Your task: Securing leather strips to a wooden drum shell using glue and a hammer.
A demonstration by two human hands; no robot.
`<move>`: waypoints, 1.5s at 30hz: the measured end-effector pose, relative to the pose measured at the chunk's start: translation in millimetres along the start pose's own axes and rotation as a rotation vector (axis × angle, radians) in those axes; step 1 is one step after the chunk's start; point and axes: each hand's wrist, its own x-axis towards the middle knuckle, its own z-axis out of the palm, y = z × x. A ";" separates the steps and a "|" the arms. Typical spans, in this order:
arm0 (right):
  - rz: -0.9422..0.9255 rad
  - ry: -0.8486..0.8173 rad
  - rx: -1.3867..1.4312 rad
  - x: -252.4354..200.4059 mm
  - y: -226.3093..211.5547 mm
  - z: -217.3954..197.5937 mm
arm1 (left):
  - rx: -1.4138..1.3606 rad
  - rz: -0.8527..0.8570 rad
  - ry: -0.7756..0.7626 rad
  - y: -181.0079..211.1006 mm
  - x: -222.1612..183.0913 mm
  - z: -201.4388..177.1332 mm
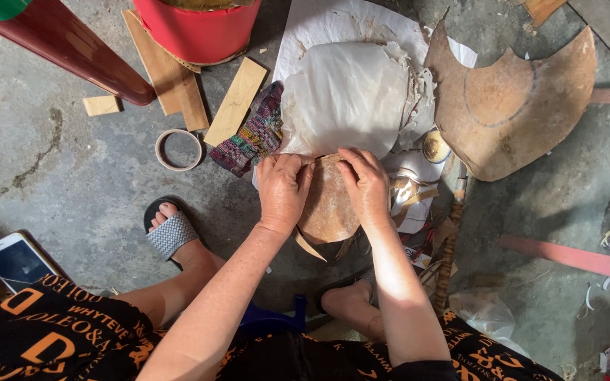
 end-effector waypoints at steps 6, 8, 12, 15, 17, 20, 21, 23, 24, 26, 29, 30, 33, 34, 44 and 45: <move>-0.029 -0.025 -0.053 3.3 -2.2 -2.8 | 0.152 0.135 0.006 4.4 2.2 -4.3; -0.028 -0.024 -0.054 2.9 -1.4 -2.0 | 0.150 0.134 0.007 2.0 1.3 -2.0; -0.029 -0.021 -0.067 1.7 -0.4 -0.6 | 0.131 0.122 0.006 0.8 0.8 -1.0; -0.012 -0.029 -0.036 0.3 3.2 1.5 | 0.119 0.124 0.005 1.5 0.8 -1.5; -0.005 -0.042 -0.012 -2.6 8.7 2.8 | 0.138 0.131 0.002 -1.2 -0.3 0.7; 0.057 -0.052 0.109 -2.3 -8.4 -10.3 | 0.150 0.136 -0.007 -2.2 -0.5 1.7; 0.112 -0.049 0.208 -1.3 -18.8 -16.8 | 0.145 0.132 -0.014 -2.3 -0.3 1.2; 0.146 -0.040 0.267 -12.2 12.3 -10.1 | 0.156 0.133 -0.020 -3.3 -0.1 2.9; 0.181 -0.032 0.326 -18.2 27.7 -6.9 | 0.168 0.135 -0.027 -3.9 -0.4 3.7; 0.190 -0.040 0.272 -23.7 30.2 -7.2 | 0.159 0.139 -0.016 -4.4 -0.5 4.3; 0.192 -0.036 0.204 -21.5 24.3 -8.0 | 0.159 0.152 0.001 -3.7 -0.3 5.4; 0.183 -0.026 0.191 -18.9 20.3 -7.6 | 0.171 0.158 0.009 -3.8 -0.2 5.3; 0.185 0.009 0.196 -20.7 12.0 -5.3 | 0.167 0.175 0.012 -5.0 -0.1 6.2; 0.185 0.011 0.196 -22.5 14.1 -3.3 | 0.166 0.176 0.012 -6.2 -0.7 7.9; 0.411 0.215 0.252 -74.2 98.2 -14.4 | 0.154 0.155 -0.005 -11.2 1.5 12.7; 0.445 0.240 0.145 -90.7 122.3 -15.5 | 0.152 0.156 -0.016 -12.3 1.1 14.2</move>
